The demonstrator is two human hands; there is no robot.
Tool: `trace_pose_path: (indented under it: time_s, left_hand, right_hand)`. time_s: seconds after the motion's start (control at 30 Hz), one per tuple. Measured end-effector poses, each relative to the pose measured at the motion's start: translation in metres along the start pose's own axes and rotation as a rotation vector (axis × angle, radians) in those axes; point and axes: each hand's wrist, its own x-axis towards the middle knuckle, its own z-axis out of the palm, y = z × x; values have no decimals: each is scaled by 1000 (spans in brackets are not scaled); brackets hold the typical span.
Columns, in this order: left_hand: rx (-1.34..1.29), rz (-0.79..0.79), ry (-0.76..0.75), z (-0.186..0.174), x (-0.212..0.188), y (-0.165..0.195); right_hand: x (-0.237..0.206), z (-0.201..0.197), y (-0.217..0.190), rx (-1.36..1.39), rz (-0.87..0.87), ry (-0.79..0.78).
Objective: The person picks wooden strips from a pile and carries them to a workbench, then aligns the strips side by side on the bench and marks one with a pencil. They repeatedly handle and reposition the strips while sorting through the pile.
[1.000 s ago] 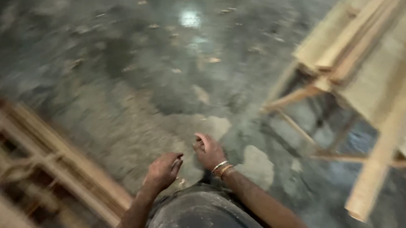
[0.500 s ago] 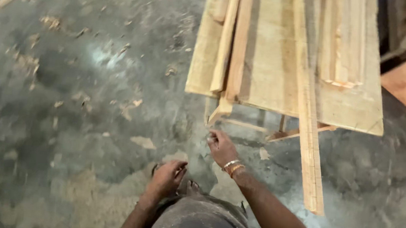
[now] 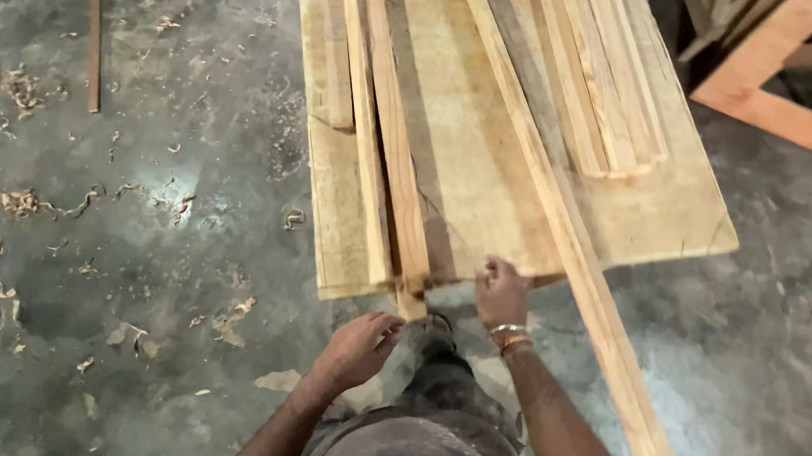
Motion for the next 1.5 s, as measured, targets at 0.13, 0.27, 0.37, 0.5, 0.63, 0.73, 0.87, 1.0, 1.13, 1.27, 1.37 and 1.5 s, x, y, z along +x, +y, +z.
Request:
trace_pose_path:
  time_s: [0.13, 0.27, 0.37, 0.5, 0.63, 0.73, 0.87, 1.0, 1.13, 1.27, 1.37, 1.5]
  left_hand:
    - [-27, -97, 74, 15, 59, 23]
    - [-135, -285, 128, 37, 103, 50]
    - [-126, -252, 218, 48, 115, 61]
    - [-210, -386, 320, 58, 117, 67]
    - [-255, -461, 343, 69, 117, 73]
    - [-324, -474, 380, 73, 113, 78]
    - [-392, -482, 420, 82, 105, 82]
    - [-344, -381, 423, 98, 96, 80]
    - [-355, -319, 455, 124, 88, 81]
    - [-477, -334, 528, 157, 87, 92]
    - [-625, -411, 576, 178, 82, 102]
    - [-1035, -432, 720, 177, 73, 107]
  right_hand:
    - [102, 0, 24, -169, -78, 111]
    - [202, -2, 38, -479, -130, 163]
    - [260, 4, 47, -541, 53, 53]
    - [311, 17, 60, -523, 190, -211]
    - [321, 15, 84, -443, 105, -291]
    - [298, 10, 101, -328, 111, -328]
    - [236, -3, 127, -158, 110, -260]
    - [172, -25, 141, 91, 126, -310]
    - [114, -59, 148, 151, 87, -380]
    - [43, -90, 141, 165, 55, -444]
    - [-14, -116, 136, 283, -71, -479]
    - [-86, -146, 130, 132, -208, -505]
